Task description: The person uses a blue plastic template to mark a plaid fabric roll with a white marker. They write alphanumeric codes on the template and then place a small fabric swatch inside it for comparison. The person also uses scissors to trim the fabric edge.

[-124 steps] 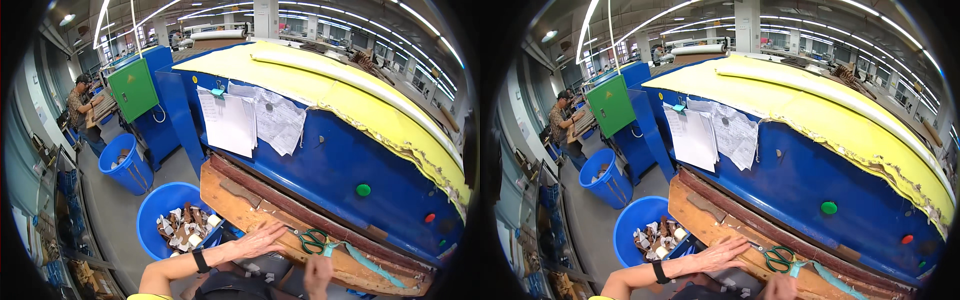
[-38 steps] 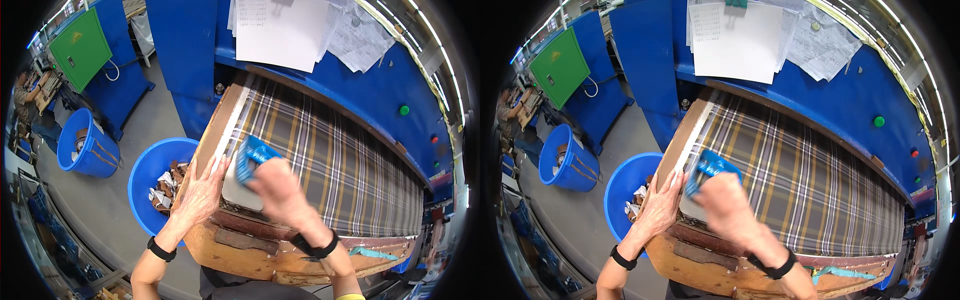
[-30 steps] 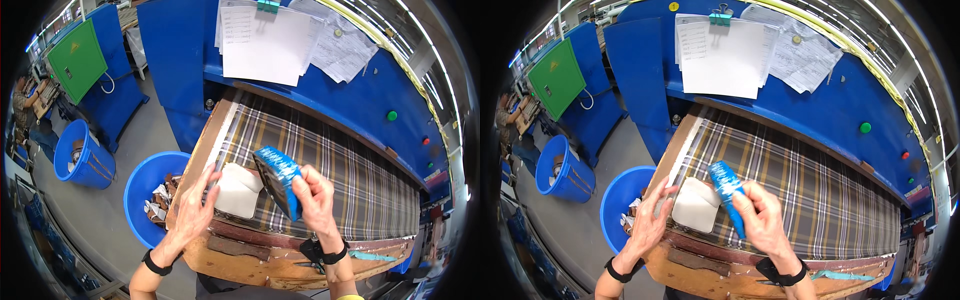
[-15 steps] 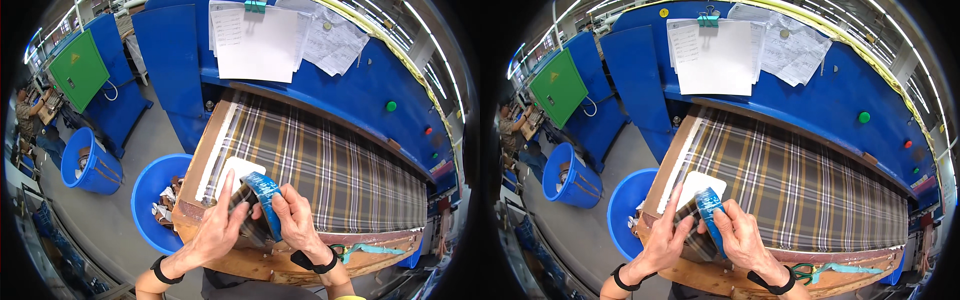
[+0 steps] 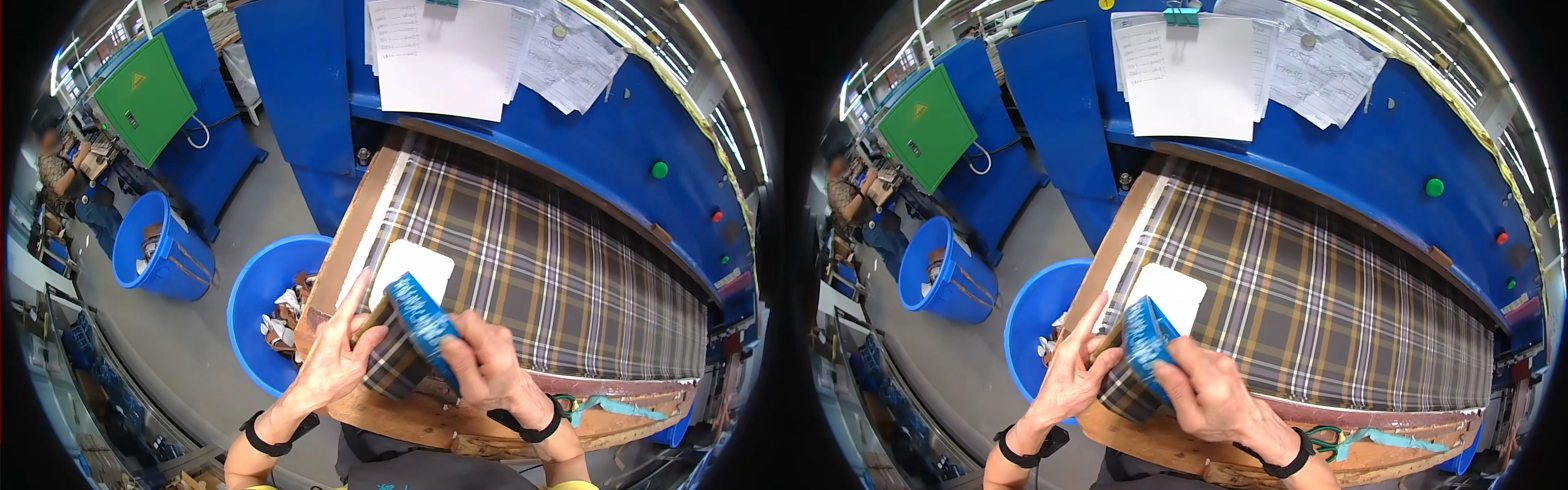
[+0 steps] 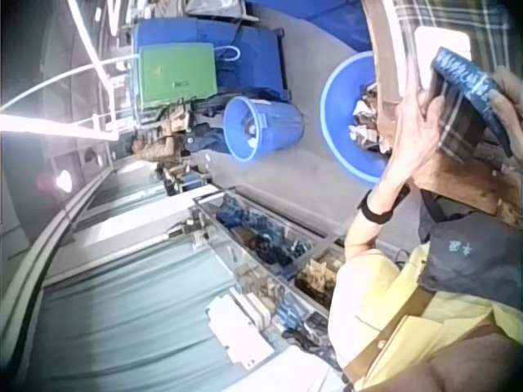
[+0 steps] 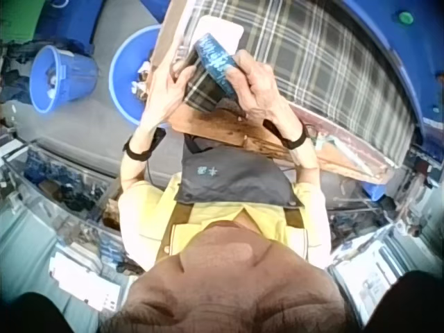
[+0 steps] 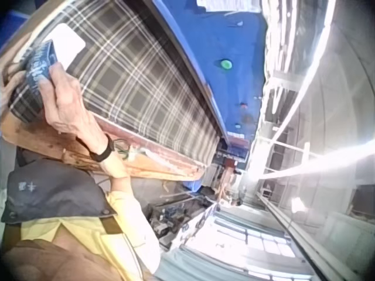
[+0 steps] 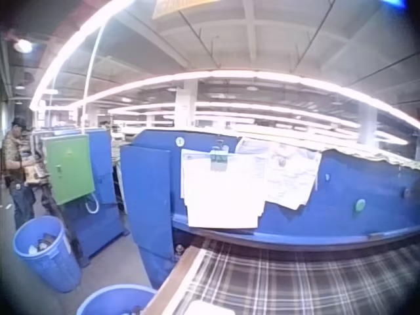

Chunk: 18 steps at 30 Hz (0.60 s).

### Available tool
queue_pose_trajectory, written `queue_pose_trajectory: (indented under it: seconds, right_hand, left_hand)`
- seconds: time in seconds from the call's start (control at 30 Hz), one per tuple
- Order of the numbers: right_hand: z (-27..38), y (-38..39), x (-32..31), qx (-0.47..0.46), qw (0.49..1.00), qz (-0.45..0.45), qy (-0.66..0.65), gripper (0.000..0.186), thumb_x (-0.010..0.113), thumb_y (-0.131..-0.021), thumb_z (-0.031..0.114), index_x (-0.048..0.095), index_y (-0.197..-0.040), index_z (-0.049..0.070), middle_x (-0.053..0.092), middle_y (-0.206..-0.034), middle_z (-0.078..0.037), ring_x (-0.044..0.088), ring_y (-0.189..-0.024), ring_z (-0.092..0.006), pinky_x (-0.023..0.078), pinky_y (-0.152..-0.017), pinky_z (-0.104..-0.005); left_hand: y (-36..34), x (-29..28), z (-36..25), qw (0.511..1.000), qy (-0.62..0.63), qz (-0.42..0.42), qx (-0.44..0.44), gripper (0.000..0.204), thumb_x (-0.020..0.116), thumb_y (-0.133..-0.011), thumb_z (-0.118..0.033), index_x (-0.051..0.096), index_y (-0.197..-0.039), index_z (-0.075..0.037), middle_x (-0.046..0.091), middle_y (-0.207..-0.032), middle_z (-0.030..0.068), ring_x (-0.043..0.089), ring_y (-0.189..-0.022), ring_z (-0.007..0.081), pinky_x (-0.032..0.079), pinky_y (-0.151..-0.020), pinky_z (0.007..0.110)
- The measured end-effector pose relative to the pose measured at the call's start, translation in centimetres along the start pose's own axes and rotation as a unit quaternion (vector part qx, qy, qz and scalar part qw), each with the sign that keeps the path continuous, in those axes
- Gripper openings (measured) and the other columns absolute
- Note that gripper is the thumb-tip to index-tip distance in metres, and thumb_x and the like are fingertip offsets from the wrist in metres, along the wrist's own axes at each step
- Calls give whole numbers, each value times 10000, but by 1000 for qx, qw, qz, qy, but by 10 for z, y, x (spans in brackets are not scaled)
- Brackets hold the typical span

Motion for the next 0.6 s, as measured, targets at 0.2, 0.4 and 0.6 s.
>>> queue_pose_trajectory:
  seconds: [0.2, 0.4, 0.6]
  right_hand:
    - [-9, -23, -18, -75, 989, -49, 115, 180, 600, -904, 66, 479, -795, -11, 420, -623, -126, 467, -501, -301, 370, -471, -369]
    - [-33, -38, 30, -194, 946, 151, 209, 170, 672, -776, 75, 516, -738, 21, 458, -610, -112, 508, -646, -280, 425, -618, -383]
    - [-72, -32, 68, -251, 911, 226, 236, 169, 612, -858, 152, 558, -788, 9, 507, -672, -112, 522, -670, -271, 423, -644, -364]
  left_hand:
    - [34, -37, 18, 983, 135, -121, 11, 706, 553, -946, -28, 143, -1520, -27, 512, -1370, 174, 529, -1221, 206, 431, -1037, 326]
    - [25, -45, 8, 954, 175, -210, 126, 731, 575, -941, -46, 130, -1520, -28, 556, -1313, 158, 561, -1191, 209, 438, -1033, 340]
    - [28, -55, -7, 933, 271, -183, 153, 764, 598, -922, -27, 126, -1523, -36, 560, -1311, 139, 576, -1164, 181, 459, -1002, 330]
Point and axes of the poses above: each hand's wrist, its own y-axis away from the middle knuckle, its own x-axis out of the palm, z = x × y, the point moved 2 cm from there along -y, towards the middle knuckle
